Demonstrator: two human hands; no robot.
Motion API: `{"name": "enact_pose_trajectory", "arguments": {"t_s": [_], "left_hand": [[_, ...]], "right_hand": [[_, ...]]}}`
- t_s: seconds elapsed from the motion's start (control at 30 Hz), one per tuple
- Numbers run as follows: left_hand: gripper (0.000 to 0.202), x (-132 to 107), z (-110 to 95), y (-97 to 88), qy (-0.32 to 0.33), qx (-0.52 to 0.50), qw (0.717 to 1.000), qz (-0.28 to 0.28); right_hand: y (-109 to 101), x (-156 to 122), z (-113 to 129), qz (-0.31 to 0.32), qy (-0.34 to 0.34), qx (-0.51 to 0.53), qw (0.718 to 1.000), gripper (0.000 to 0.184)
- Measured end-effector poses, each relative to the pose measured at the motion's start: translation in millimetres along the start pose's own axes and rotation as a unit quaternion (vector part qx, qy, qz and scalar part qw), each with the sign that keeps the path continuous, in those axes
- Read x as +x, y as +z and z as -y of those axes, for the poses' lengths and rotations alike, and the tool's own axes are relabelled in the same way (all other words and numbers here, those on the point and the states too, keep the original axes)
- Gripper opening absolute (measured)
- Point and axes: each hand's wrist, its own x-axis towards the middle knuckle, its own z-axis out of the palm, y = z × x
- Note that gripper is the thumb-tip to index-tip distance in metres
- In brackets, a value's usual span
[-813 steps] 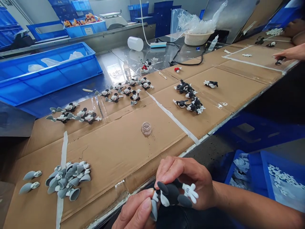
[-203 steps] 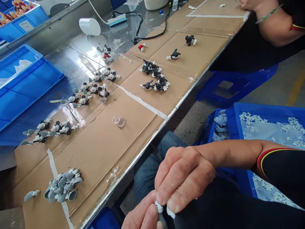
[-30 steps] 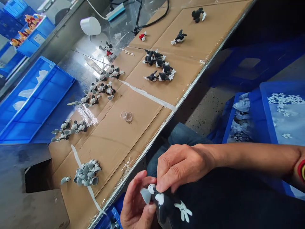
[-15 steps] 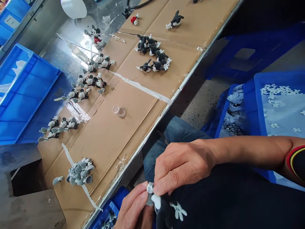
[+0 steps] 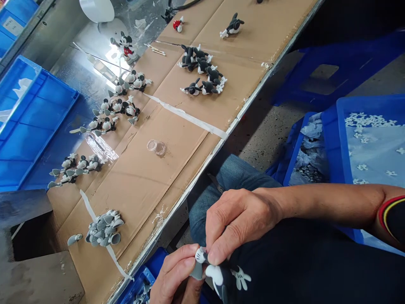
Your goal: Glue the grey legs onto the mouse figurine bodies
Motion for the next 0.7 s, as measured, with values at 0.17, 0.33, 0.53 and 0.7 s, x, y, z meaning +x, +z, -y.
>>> {"name": "enact_pose_trajectory", "arguments": {"t_s": [0.17,0.33,0.53,0.7], "left_hand": [[0.019,4,7,-11.1,0.046,0.005,0.997,0.060],[0.016,3,11,-12.3,0.033,-0.007,0.999,0.040],[0.017,12,9,-7.9,0.054,-0.032,0.996,0.065],[0.019,16,8,-13.8,0.051,-0.010,0.996,0.071]], "right_hand": [[2,0,0,-0.001,0.001,0.020,1.000,0.013],[1,0,2,0.004,0.003,0.025,1.000,0.014],[1,-3,2,0.003,0.012,0.014,1.000,0.017],[3,-4,-1,-0.015,0.007,0.011,1.000,0.014]]}}
